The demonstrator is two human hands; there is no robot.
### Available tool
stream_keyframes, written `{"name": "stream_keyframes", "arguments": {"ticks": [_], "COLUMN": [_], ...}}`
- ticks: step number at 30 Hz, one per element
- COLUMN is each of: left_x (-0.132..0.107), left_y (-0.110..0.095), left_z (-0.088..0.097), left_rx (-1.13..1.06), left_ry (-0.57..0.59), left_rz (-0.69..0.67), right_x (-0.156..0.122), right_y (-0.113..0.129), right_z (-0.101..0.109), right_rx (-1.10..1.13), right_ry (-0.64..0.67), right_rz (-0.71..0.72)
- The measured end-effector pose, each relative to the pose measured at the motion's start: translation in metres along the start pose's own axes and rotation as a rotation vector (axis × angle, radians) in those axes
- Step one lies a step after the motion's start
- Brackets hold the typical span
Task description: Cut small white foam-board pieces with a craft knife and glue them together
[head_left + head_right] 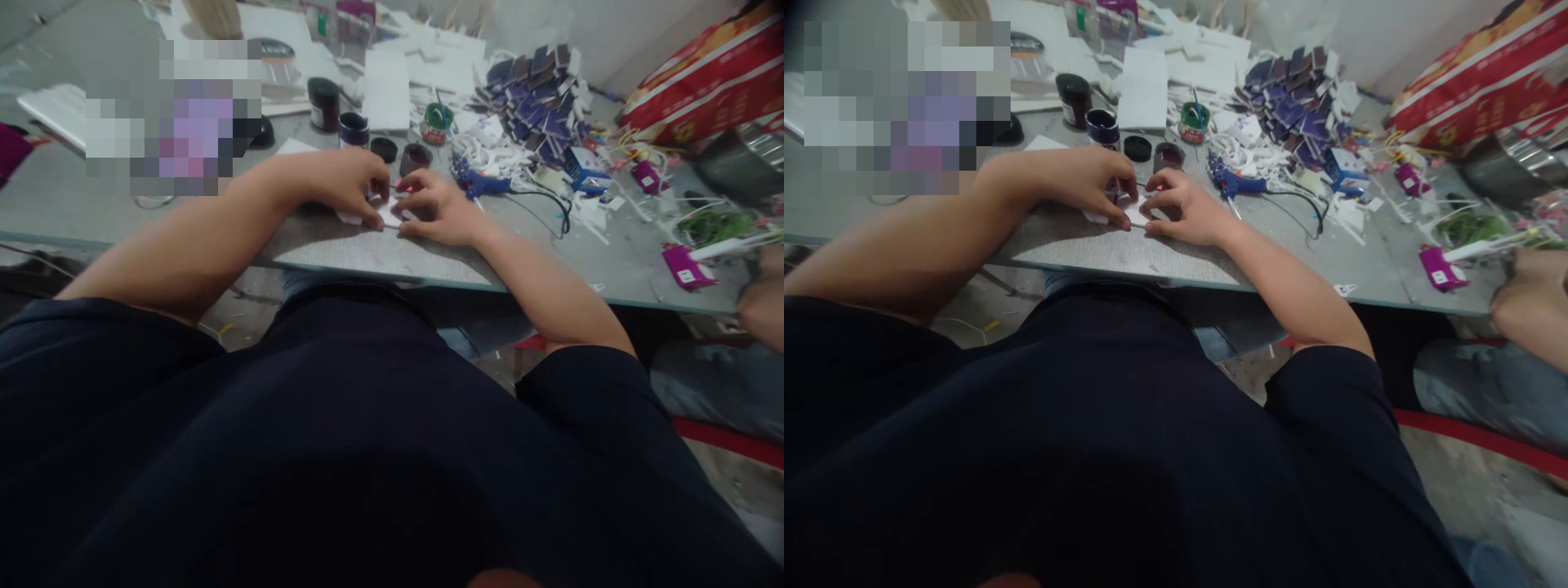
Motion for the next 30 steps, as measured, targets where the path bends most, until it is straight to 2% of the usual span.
{"name": "stream_keyframes", "arguments": {"ticks": [4, 8, 14, 22, 30], "left_x": [0.000, 0.002, 0.000, -0.002, -0.007], "left_y": [-0.001, 0.000, 0.001, -0.001, -0.006], "left_z": [0.002, 0.001, 0.002, 0.000, -0.001], "left_rx": [-0.011, -0.028, -0.013, -0.016, 0.013], "left_ry": [-0.020, 0.016, -0.011, -0.016, -0.068], "left_rz": [-0.008, 0.017, -0.033, -0.009, 0.034], "right_x": [-0.003, -0.001, 0.003, -0.002, 0.001], "right_y": [-0.005, -0.004, 0.004, 0.001, -0.005], "right_z": [-0.003, -0.004, -0.002, 0.008, 0.010], "right_rx": [-0.050, -0.028, 0.029, 0.013, 0.070], "right_ry": [0.032, 0.022, -0.060, -0.076, -0.112], "right_rz": [0.038, 0.047, -0.032, -0.138, -0.148]}}
Point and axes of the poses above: each hand's wrist, its own x-axis towards the middle knuckle, its own z-axis out of the back of the hand, y = z × x, the point moved 2 cm from there along x, towards the middle knuckle, and after that the axes turned 11 degrees about z, right-handed, at the moved point
